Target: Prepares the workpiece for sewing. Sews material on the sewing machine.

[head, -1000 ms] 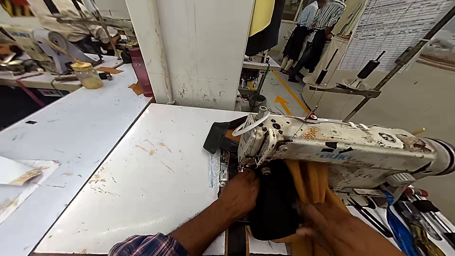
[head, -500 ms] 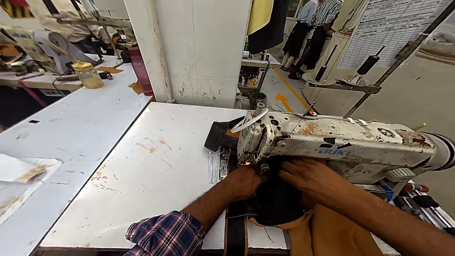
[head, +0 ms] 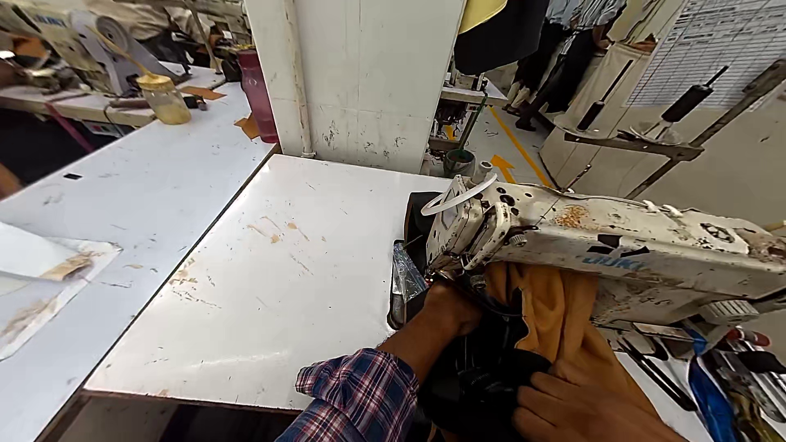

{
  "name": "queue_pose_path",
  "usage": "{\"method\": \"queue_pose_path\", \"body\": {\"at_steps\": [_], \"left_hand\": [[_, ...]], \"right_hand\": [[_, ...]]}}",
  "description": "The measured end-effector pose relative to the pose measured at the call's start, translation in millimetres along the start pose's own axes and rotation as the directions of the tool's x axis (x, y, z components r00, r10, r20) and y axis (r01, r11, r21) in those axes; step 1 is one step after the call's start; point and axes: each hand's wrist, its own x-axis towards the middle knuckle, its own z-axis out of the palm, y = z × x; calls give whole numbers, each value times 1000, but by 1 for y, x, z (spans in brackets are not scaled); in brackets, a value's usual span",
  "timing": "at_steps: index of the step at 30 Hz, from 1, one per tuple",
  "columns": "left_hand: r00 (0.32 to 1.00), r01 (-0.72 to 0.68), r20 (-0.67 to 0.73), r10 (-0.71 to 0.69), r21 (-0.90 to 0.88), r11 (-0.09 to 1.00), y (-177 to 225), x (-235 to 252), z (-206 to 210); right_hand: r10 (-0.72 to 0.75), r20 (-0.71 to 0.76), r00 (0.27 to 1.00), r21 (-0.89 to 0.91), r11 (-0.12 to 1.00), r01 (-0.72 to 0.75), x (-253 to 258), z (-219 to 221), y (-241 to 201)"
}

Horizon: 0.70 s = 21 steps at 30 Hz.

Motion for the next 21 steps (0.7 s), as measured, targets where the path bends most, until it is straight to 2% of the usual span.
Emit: {"method": "queue_pose_path", "body": {"at_steps": [2, 3, 4, 5, 6, 8, 10, 13, 16, 17, 18, 21], "left_hand": [[998, 66, 14, -67, 88, 994, 8, -4, -3], [997, 71, 19, -75, 191, 979, 18, -11, -9], [999, 33, 6, -38, 370, 928, 25, -19, -15], [1000, -12, -11, 18, 445, 896, 29, -28, -18], [997, -53, -21, 69, 447, 893, 29, -38, -20], [987, -154, 7, 163, 377, 913, 21, -65, -24], [976, -209, 14, 218, 349, 914, 10, -98, -31], [973, -206, -11, 229, 400, 893, -14, -145, -42], [964, -236, -7, 264, 426, 873, -33, -180, -43], [952, -271, -15, 306, 429, 862, -35, -186, -43], [936, -303, -29, 350, 439, 846, -36, -189, -42], [897, -340, -61, 437, 535, 773, -35, -171, -50]], "right_hand": [[24, 35, 999, -16, 1000, -24, 2, -4, 4], [43, 69, 997, 0, 999, -43, 5, -14, 6], [61, 95, 994, 24, 998, -64, 9, -26, 7], [74, 87, 993, 40, 996, -78, 12, -34, 9], [87, 34, 996, 32, 996, -88, 16, -37, 12], [114, -163, 980, -29, 992, -121, 26, -26, 17], [107, -242, 964, -67, 990, -127, 38, -8, 23], [146, -88, 985, -32, 988, -150, 51, 7, 29], [223, 252, 942, 81, 965, -250, 57, -5, 31], [218, 320, 922, 94, 961, -260, 57, -10, 29], [198, 325, 925, 98, 965, -241, 57, -13, 23], [65, 122, 990, 4, 998, -66, 54, -7, -5]]}}
